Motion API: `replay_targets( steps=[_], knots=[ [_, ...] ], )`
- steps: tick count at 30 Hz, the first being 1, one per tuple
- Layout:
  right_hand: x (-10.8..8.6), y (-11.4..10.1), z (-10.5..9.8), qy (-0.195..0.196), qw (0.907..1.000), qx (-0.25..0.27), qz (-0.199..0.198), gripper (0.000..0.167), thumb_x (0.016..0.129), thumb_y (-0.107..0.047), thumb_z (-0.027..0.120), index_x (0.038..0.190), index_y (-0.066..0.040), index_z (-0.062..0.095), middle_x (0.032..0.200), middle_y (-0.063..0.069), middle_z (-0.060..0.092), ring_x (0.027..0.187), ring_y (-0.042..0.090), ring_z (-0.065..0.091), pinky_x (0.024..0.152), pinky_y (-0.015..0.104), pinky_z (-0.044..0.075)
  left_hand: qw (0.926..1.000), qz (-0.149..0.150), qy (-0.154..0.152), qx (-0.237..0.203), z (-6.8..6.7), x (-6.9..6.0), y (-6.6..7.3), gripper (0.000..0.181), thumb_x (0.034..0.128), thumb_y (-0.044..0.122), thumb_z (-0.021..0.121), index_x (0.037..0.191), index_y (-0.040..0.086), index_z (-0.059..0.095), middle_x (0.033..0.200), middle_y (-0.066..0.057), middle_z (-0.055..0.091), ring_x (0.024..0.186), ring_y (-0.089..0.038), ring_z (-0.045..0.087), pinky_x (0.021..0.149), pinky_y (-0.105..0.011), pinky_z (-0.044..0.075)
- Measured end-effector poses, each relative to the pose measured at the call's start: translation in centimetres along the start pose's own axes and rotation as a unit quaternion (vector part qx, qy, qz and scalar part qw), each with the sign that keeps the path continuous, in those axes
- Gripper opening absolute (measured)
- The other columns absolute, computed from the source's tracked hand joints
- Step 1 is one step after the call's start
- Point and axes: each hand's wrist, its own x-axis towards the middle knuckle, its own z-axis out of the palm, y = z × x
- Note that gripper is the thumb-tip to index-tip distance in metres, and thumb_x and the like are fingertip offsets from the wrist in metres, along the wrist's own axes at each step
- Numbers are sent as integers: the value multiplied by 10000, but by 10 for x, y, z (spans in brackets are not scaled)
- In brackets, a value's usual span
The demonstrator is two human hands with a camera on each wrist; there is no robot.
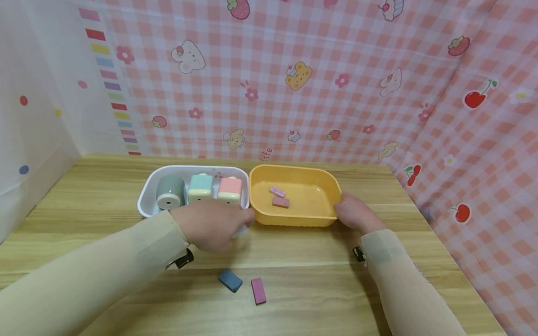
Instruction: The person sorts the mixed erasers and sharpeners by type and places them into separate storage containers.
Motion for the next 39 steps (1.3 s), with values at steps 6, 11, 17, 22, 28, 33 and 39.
replay_targets(
  steps=[6, 11, 17, 22, 28, 33, 39],
  knots=[
    [0, 0, 0, -41, 10000, 27, 39, 514, 992, -160, 372, 1389, 149, 476, 1215, 279, 600, 1071, 374, 549, 1017, 545, 462, 9999, 72, 73, 88, -3, 5, 1, 352, 911, 196, 709, 1230, 261, 575, 970, 96, 671, 854, -135, 623, 817, -362, 552],
    [0, -1, 0, -64, 10000, 57, 44, 525, 994, -164, 374, 1405, 149, 468, 1240, 280, 598, 1088, 374, 546, 1038, 552, 455, 10000, 13, 30, 39, -4, 9, 3, 372, 915, 197, 707, 1255, 269, 576, 1024, 86, 670, 882, -140, 621, 820, -353, 547],
    [0, 0, 0, -26, 10000, 28, -19, 527, 990, -165, 379, 1399, 153, 474, 1251, 287, 600, 1091, 376, 551, 1047, 565, 456, 9999, -97, -42, -41, -5, 13, 5, 421, 919, 207, 704, 1307, 292, 564, 1091, 90, 666, 884, -141, 633, 829, -336, 546],
    [0, 1, 0, 5, 10000, 20, -49, 519, 986, -162, 377, 1388, 148, 486, 1240, 282, 603, 1082, 374, 554, 1038, 561, 460, 10000, -37, 0, -62, -6, 16, 7, 420, 932, 211, 709, 1325, 290, 584, 1135, 91, 681, 894, -140, 636, 855, -348, 556],
    [1, 1, 0, -35, 10000, 50, -5, 512, 990, -160, 381, 1391, 138, 488, 1248, 277, 601, 1088, 373, 550, 1042, 558, 456, 9999, 101, 132, -36, -8, 22, 8, 388, 933, 201, 706, 1296, 285, 595, 1074, 87, 675, 870, -156, 636, 837, -340, 553],
    [0, 1, 0, -39, 10000, 40, 20, 514, 993, -163, 384, 1398, 137, 487, 1265, 279, 599, 1106, 373, 550, 1066, 568, 450, 9997, 131, 183, 71, -9, 27, 11, 386, 932, 211, 700, 1290, 298, 586, 1084, 88, 673, 895, -150, 632, 853, -333, 558],
    [-1, 0, -1, -59, 10000, 52, 29, 525, 999, -162, 379, 1420, 140, 467, 1284, 283, 592, 1117, 374, 547, 1078, 572, 445, 9998, 145, 127, 113, -11, 31, 14, 430, 945, 199, 680, 1353, 289, 578, 1165, 68, 687, 911, -146, 633, 890, -338, 564]
  ],
)
